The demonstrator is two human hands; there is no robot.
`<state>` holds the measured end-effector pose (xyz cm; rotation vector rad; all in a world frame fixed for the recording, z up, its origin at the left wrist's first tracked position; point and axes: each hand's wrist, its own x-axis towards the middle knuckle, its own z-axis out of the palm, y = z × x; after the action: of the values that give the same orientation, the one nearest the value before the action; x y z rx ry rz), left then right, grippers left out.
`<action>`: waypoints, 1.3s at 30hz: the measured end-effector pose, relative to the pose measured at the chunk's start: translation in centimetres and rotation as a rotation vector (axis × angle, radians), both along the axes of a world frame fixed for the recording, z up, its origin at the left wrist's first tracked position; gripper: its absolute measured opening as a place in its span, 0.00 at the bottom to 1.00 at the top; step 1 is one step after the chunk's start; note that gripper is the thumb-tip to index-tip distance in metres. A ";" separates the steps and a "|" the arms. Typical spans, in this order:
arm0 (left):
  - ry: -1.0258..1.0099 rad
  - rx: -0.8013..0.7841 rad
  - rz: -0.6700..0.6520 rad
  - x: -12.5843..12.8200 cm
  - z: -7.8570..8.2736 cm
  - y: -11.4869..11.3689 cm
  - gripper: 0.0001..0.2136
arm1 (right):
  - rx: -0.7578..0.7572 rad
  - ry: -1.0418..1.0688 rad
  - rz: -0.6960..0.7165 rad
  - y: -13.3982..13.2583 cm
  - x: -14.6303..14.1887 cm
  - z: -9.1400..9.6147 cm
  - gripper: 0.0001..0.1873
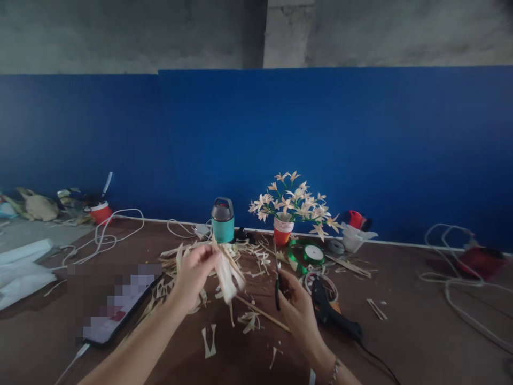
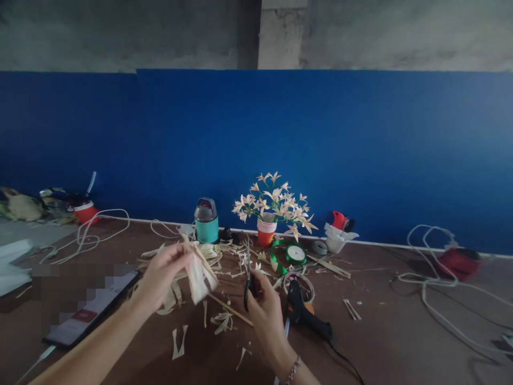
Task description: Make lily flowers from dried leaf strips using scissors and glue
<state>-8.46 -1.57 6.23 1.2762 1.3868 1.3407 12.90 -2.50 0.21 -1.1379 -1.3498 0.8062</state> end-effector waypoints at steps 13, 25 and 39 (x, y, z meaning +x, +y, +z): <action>-0.066 -0.282 -0.036 -0.1 -5.9 -0.4 0.09 | -0.007 -0.006 -0.047 0.4 0.1 -1.0 0.20; -0.253 -0.505 -0.354 2.4 -6.9 -2.1 0.15 | 0.444 -0.596 0.322 -3.5 -0.3 -0.4 0.26; 0.006 0.057 -0.167 3.7 -3.1 -1.6 0.13 | -0.053 -0.097 0.228 -3.6 -2.6 0.5 0.10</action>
<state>-4.72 -3.17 3.15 1.4022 1.2253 1.2706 10.34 -6.07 0.73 -1.0882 -1.5670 0.9652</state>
